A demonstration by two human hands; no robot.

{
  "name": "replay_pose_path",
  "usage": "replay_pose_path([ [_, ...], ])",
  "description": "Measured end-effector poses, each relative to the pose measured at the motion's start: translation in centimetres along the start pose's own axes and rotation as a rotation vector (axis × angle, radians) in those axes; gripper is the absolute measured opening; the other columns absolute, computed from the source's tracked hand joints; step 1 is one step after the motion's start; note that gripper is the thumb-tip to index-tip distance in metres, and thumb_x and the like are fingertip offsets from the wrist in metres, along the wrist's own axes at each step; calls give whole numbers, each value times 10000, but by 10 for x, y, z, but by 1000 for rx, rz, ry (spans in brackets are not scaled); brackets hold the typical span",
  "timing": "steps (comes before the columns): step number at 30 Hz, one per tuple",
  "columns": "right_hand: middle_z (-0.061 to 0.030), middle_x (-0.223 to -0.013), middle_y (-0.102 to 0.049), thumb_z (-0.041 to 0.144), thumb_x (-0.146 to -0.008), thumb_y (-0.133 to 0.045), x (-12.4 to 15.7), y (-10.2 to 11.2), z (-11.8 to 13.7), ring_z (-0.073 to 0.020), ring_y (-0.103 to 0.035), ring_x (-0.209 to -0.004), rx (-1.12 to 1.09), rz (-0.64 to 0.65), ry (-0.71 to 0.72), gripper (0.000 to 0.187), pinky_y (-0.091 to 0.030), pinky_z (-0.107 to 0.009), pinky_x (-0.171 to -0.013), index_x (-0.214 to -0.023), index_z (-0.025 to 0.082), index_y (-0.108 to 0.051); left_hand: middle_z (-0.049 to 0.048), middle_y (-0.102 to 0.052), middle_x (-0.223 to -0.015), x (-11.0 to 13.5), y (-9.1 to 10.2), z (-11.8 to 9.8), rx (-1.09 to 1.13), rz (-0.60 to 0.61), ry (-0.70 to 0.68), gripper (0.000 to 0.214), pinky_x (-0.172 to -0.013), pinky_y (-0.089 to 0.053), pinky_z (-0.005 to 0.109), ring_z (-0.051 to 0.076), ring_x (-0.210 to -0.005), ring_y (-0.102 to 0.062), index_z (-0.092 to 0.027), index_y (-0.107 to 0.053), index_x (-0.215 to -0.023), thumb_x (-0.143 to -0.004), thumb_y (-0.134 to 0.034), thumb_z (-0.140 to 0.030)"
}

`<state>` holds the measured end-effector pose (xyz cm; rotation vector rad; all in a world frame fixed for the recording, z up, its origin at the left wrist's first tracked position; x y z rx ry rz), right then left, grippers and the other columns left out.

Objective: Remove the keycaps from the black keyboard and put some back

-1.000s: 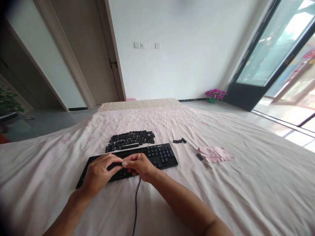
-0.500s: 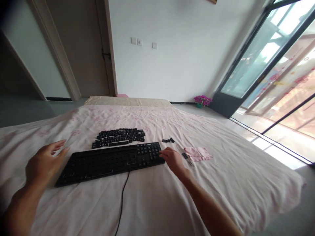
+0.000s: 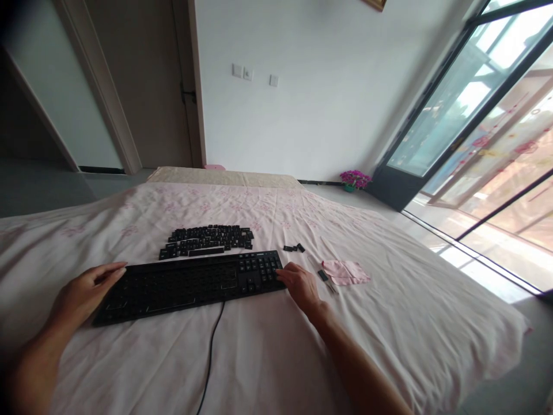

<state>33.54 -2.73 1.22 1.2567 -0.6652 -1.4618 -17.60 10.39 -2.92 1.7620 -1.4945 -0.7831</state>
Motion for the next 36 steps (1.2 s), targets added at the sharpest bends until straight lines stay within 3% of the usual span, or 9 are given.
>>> replay_pose_path([
  [8, -35, -852, -662, 365, -965, -478, -2, 2, 5, -139, -606, -763, 101, 53, 63, 287, -381, -239, -648, -1027, 246, -732, 31, -705, -1112, 4, 4, -8, -12, -15, -29, 440, -756, -450, 271, 229, -947, -648, -279, -680, -1146, -833, -504, -534],
  [15, -32, -778, -619, 291, -993, -423, -5, 6, 12, -133, -550, -704, 324, 143, 159, 314, -302, -262, -598, -893, 211, -710, 42, -681, -1175, 5, 5, -11, -43, -14, -30, 448, -784, -455, 283, 244, -985, -639, -268, -688, -1133, -852, -475, -544],
  [23, -42, -853, -634, 258, -982, -452, -2, 4, 18, -156, -578, -753, 466, 187, 172, 225, -328, -276, -616, -1070, 215, -655, 48, -678, -1175, 8, 7, -14, -62, -14, -53, 457, -801, -452, 268, 231, -997, -628, -238, -690, -1130, -859, -465, -530],
  [36, -67, -910, -640, 120, -945, -452, -9, 10, 21, -165, -564, -729, 512, 278, 309, 206, -350, -304, -662, -1014, 165, -640, 56, -691, -1136, 8, 8, -15, -45, -35, -57, 439, -793, -454, 279, 233, -981, -630, -230, -703, -1097, -851, -484, -520],
])
Point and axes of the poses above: each hand's wrist, its own x-axis away from the middle knuckle, its own y-axis out of the back of the hand, z = x × y, the point moved 2 cm from there along -x, towards the middle knuckle
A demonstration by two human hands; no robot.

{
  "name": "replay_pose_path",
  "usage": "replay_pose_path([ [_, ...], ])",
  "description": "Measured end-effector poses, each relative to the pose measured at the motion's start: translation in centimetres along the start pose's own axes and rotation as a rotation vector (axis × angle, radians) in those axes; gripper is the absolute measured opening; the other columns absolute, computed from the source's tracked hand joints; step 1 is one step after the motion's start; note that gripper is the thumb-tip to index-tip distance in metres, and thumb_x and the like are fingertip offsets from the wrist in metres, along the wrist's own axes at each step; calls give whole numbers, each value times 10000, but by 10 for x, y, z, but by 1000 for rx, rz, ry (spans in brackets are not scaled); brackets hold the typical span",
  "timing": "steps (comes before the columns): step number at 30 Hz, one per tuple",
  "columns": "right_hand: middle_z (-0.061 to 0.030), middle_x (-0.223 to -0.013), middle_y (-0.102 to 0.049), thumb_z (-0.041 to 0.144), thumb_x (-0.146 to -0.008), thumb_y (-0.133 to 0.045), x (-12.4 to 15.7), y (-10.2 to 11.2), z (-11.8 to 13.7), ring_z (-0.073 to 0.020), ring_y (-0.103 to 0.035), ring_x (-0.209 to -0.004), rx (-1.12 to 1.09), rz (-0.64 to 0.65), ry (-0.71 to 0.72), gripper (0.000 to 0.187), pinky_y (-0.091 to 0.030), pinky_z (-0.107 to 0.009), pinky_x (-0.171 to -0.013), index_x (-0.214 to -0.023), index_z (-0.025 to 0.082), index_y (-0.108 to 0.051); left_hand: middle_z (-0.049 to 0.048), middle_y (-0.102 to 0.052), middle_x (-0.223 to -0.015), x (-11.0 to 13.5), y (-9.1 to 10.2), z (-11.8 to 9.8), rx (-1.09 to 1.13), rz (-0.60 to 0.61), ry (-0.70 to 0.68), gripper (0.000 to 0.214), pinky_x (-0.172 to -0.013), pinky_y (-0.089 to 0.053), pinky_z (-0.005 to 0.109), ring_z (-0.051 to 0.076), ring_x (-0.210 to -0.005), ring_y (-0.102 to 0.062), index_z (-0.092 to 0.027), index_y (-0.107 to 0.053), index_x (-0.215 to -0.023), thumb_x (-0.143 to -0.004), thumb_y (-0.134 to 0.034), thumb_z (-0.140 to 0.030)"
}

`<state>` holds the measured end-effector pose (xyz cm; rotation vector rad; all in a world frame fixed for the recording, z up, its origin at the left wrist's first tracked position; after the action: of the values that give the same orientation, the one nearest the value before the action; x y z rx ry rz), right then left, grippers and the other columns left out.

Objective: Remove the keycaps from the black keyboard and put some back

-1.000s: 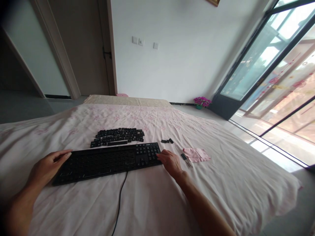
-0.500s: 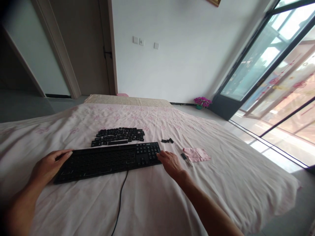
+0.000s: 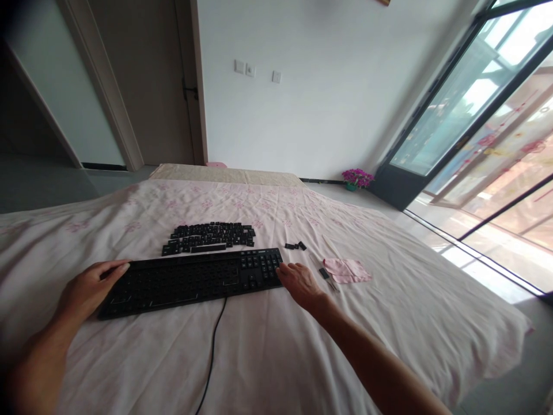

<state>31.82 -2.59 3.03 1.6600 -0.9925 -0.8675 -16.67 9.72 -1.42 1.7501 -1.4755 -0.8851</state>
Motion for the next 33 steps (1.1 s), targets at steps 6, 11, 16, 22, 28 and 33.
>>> replay_pose_path([
  [6, -66, -903, -636, 111, -929, -468, -1, -1, 2, -161, -558, -705, 20, 12, 11, 198, -351, -296, -653, -1036, 153, -630, 41, -699, -1098, 1, 0, -1, -3, -25, -13, 422, -765, -453, 269, 219, -927, -632, -242, -707, -1082, -846, -494, -519],
  [11, -51, -886, -642, 159, -971, -416, 2, -8, -1, -149, -568, -684, -10, 2, -21, 235, -343, -288, -632, -1049, 170, -638, 40, -684, -1136, 1, 1, -3, -22, -2, 3, 445, -767, -450, 267, 219, -935, -627, -244, -700, -1101, -856, -468, -534],
  [16, -60, -917, -644, 136, -948, -430, 2, -12, 2, -155, -579, -703, -26, 5, -48, 230, -352, -293, -625, -1060, 168, -628, 34, -694, -1104, 1, 1, -3, -50, -23, -14, 423, -734, -452, 253, 217, -918, -627, -249, -714, -1081, -849, -487, -521],
  [22, -116, -1006, -632, 25, -876, -437, 3, -11, 16, -197, -572, -714, 115, 67, -41, 245, -374, -346, -632, -954, 150, -632, 51, -679, -1149, 1, 0, -3, -52, -17, -16, 442, -772, -456, 264, 226, -976, -622, -238, -705, -1097, -872, -448, -519],
  [28, -127, -980, -618, 5, -861, -432, 2, -18, 28, -199, -551, -732, 156, 93, -79, 261, -375, -348, -612, -929, 156, -634, 53, -660, -1185, 3, 1, -6, -65, -1, -10, 458, -800, -456, 293, 247, -991, -622, -234, -695, -1113, -876, -433, -524],
  [33, -119, -977, -611, -10, -859, -401, 7, -16, 29, -190, -540, -710, 178, 72, -92, 305, -385, -350, -607, -961, 153, -638, 64, -639, -1215, 1, -1, -2, -65, 26, -4, 511, -841, -448, 329, 269, -1020, -616, -227, -676, -1130, -891, -374, -563],
])
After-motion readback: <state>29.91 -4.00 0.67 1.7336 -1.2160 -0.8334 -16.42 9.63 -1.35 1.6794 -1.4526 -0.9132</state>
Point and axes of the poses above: each hand's wrist, its own x-axis away from the middle knuckle, its own y-axis out of the back of the hand, z = x × y, the point moved 2 cm from there along -x, towards the middle knuckle
